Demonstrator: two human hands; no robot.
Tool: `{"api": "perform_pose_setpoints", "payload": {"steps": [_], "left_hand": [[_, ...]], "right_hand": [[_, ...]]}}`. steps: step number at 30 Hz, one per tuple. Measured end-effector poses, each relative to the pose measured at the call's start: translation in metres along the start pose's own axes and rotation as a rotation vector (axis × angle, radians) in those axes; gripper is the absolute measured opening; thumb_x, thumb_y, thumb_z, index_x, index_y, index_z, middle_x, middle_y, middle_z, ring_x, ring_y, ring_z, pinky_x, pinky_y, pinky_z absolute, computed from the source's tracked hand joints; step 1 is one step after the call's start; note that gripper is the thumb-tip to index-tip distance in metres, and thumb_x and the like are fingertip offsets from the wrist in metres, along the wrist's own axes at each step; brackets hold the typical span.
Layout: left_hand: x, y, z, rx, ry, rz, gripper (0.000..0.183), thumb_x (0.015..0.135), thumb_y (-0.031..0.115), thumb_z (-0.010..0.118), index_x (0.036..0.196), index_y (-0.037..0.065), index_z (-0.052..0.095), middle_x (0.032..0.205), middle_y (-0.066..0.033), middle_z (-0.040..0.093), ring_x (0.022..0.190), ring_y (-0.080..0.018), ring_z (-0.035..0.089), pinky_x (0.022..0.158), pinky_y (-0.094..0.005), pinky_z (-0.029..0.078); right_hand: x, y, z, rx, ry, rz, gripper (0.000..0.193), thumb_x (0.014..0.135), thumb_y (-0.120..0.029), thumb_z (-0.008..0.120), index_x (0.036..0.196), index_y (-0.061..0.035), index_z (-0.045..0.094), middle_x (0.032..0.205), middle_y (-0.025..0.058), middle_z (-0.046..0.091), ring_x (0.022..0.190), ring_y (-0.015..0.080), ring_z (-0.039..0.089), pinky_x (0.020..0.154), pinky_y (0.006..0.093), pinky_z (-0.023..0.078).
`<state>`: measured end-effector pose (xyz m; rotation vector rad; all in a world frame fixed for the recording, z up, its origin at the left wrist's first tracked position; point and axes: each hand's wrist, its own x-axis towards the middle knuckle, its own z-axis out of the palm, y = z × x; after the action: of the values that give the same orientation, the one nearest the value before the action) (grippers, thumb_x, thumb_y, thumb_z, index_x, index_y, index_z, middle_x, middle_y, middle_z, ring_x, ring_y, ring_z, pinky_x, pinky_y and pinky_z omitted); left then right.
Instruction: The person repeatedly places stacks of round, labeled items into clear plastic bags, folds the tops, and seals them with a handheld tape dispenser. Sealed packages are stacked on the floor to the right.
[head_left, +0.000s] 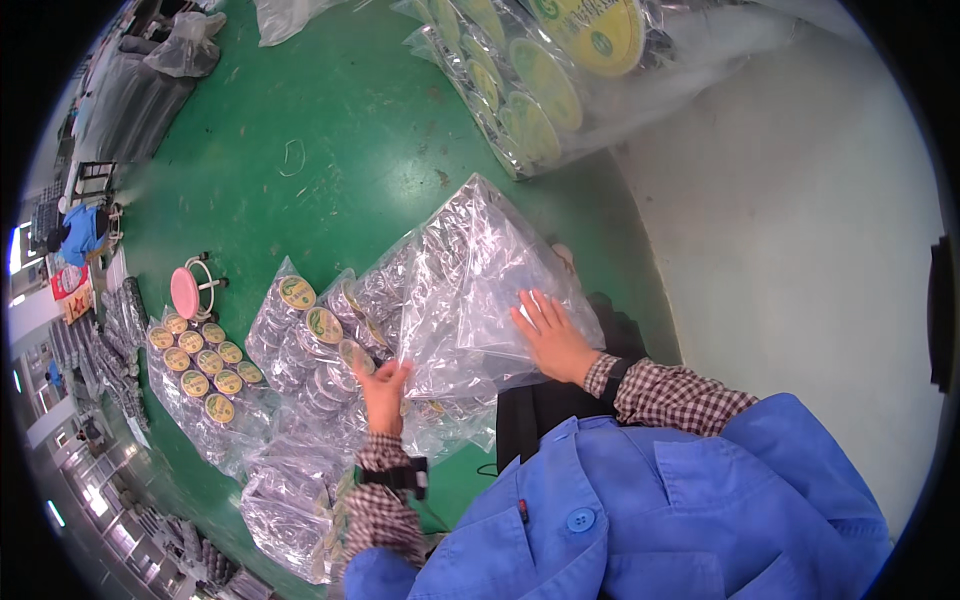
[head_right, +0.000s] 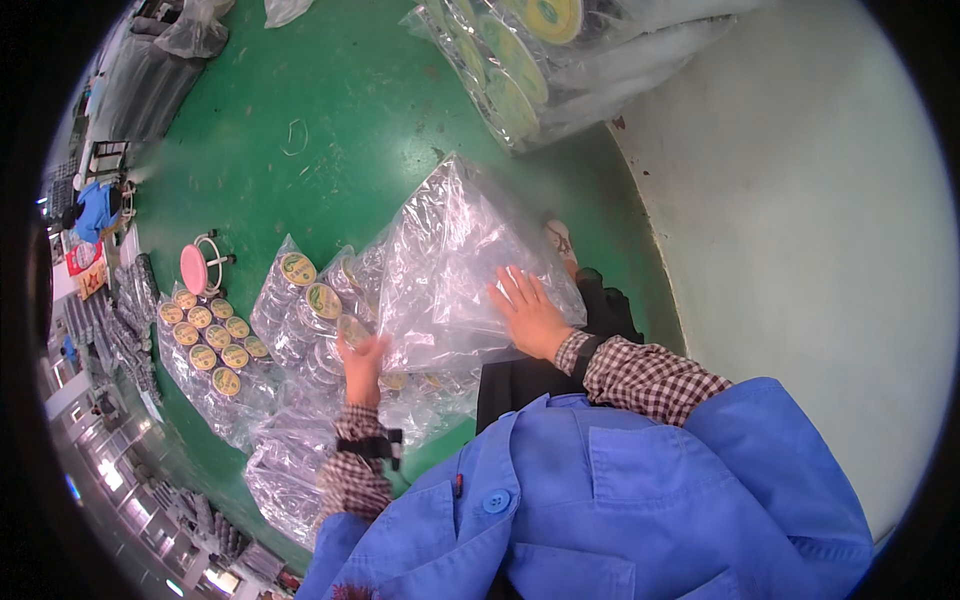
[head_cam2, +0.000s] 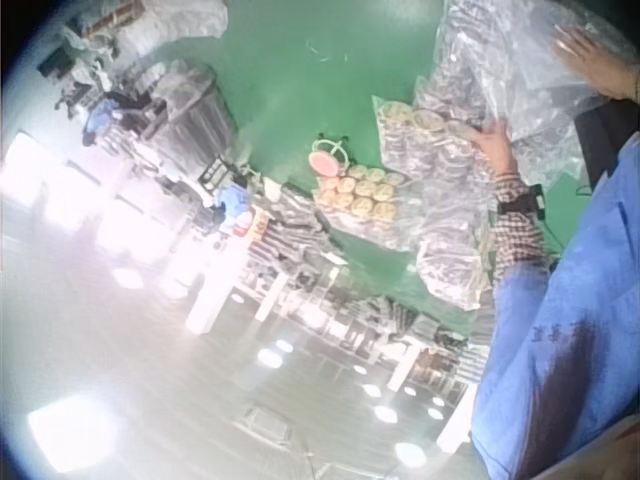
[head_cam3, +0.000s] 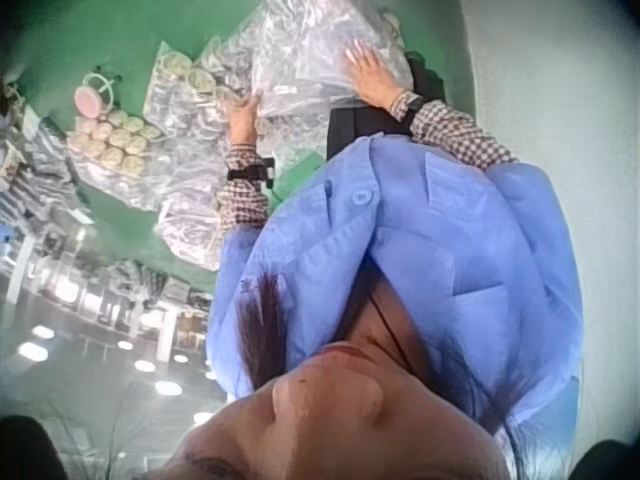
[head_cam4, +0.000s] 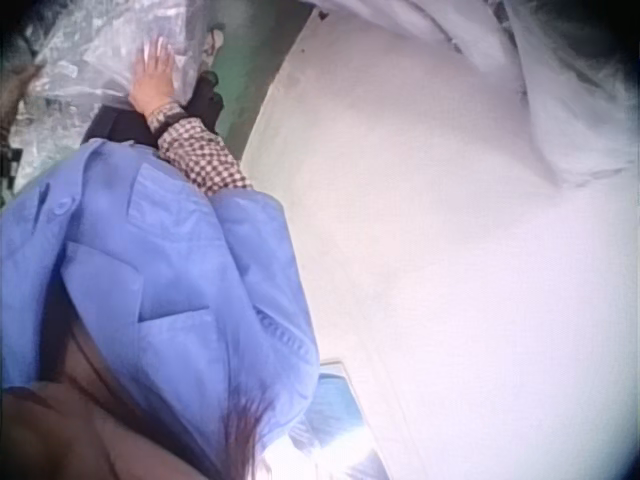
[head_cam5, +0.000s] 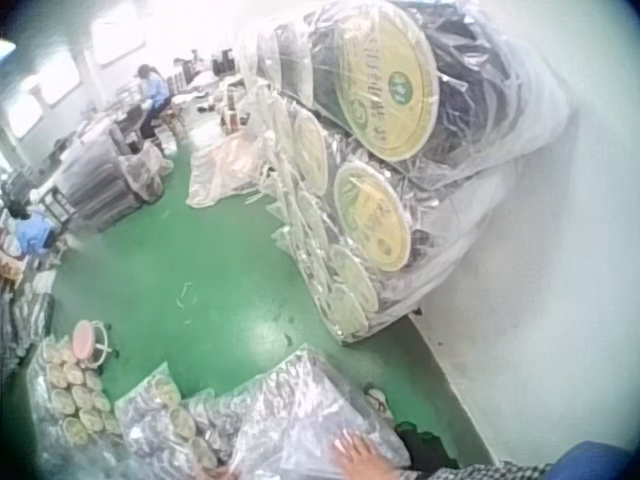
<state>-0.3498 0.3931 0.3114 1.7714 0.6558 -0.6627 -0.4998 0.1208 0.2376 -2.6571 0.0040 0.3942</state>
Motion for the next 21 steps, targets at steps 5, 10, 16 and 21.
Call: {"api": "perform_pose_setpoints", "payload": {"steps": [5,10,16,21], "left_hand": [[0.026,0.109,0.007,0.413,-0.691,0.162,0.063,0.083,-0.001,0.063,0.141,0.003,0.037,0.086,-0.0086,0.067,0.068,-0.0169,0.064,0.060,-0.0299,0.053],[0.105,0.103,0.103,1.449,-0.711,1.830,0.053,0.079,0.008,0.067,0.130,0.009,0.053,0.113,-0.0070,0.067,0.107,-0.0283,0.061,0.090,-0.0409,0.051],[0.115,0.119,0.143,1.349,-1.348,1.605,0.048,0.078,0.020,0.067,0.126,0.019,0.061,0.147,-0.0091,0.043,0.142,-0.0250,0.031,0.116,-0.0445,0.027],[0.152,0.084,0.166,1.526,-1.673,0.696,0.040,0.095,0.045,0.050,0.130,0.029,0.059,0.139,-0.0136,0.051,0.134,-0.0307,0.041,0.112,-0.0473,0.033]], "right_hand": [[-0.005,0.005,0.004,-0.062,-0.034,0.119,0.070,0.090,-0.037,0.053,0.146,-0.0012,0.033,0.157,0.0195,0.019,0.146,0.0329,0.014,0.117,0.0486,0.014],[-0.004,0.013,-0.001,-0.074,-0.115,0.033,0.084,0.085,-0.058,0.055,0.145,-0.0021,0.034,0.157,0.0141,0.021,0.146,0.0301,0.016,0.117,0.0483,0.015],[-0.009,0.019,-0.010,-0.058,-0.258,-0.111,0.078,0.085,-0.056,0.058,0.147,-0.0131,0.036,0.158,0.0053,0.021,0.146,0.0308,0.015,0.115,0.0539,0.020],[0.000,0.066,-0.031,0.592,-0.343,-0.036,0.051,0.091,-0.044,0.059,0.129,-0.0111,0.051,0.144,0.0078,0.037,0.128,0.0339,0.042,0.105,0.0504,0.036]]}}
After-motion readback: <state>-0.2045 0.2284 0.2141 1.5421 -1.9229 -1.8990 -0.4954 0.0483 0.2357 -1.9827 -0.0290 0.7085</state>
